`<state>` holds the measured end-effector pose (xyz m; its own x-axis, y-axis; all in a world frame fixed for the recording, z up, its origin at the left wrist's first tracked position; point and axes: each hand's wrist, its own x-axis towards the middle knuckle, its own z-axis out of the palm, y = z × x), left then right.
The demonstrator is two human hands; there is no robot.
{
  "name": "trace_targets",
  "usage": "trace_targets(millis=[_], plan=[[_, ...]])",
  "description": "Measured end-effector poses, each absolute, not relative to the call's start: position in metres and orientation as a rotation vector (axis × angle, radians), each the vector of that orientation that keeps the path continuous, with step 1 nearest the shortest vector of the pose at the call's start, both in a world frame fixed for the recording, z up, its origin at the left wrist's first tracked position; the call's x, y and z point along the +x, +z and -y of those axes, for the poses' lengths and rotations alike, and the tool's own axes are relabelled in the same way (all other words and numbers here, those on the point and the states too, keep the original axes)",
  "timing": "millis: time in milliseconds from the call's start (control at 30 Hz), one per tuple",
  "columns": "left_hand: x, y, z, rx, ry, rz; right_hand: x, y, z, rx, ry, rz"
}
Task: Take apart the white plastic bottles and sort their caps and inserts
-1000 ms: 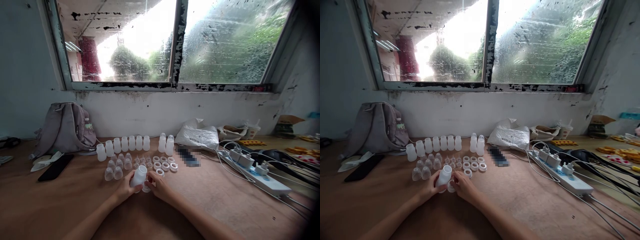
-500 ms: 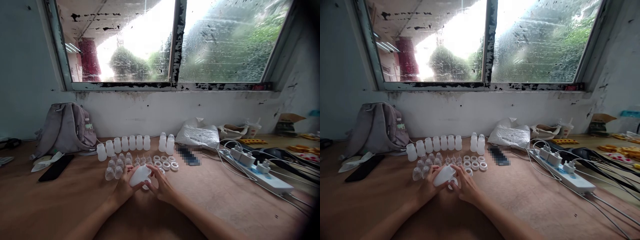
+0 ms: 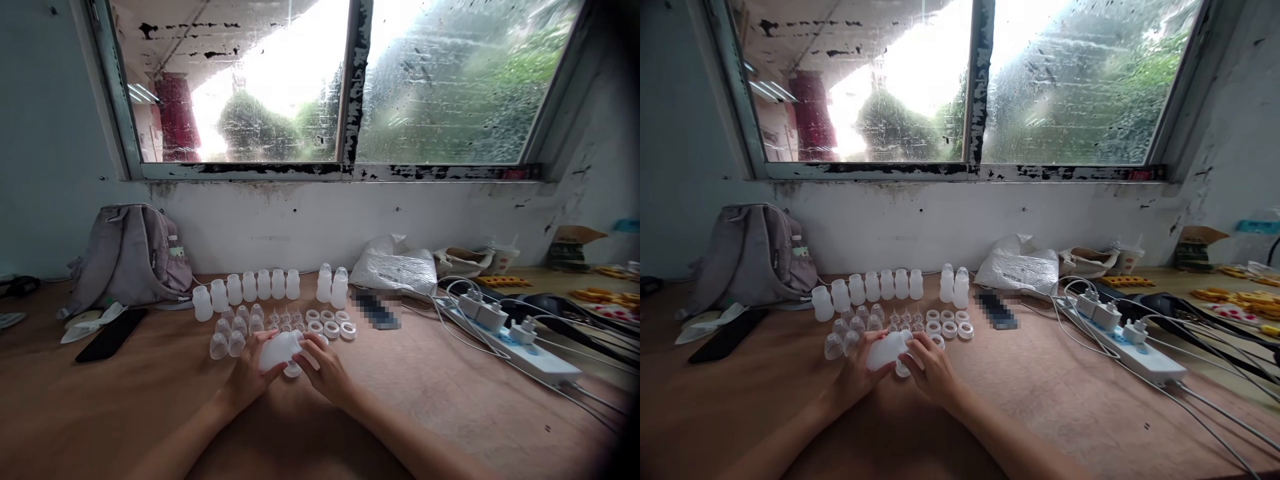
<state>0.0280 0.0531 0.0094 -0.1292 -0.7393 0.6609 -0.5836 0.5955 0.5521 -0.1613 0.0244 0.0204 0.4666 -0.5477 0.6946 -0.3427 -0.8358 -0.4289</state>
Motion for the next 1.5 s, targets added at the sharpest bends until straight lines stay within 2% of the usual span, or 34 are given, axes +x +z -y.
trace_targets(millis=[300,500,700,900,1233,1500], plan=[[0.026,0.011,-0.055,1.160,-0.200,1.873,-0.165,0.026,-0.017,-2.368,-1.440,-0.870],[0.023,0.005,-0.055,1.174,-0.223,2.031,-0.185,0.047,0.038,-2.313,-1.633,-1.162],[0.022,0.010,-0.061,1.105,-0.322,2.182,-0.171,0.076,0.108,-2.497,-1.242,-1.660],[0.022,0.014,-0.062,1.116,-0.301,2.217,-0.150,0.074,0.143,-2.504,-1.078,-1.742],[0.021,0.011,-0.062,1.134,-0.267,2.215,-0.143,0.060,0.157,-2.473,-1.073,-1.780],[0.021,0.013,-0.063,1.148,-0.269,2.225,-0.139,0.070,0.146,-2.448,-1.138,-1.756]])
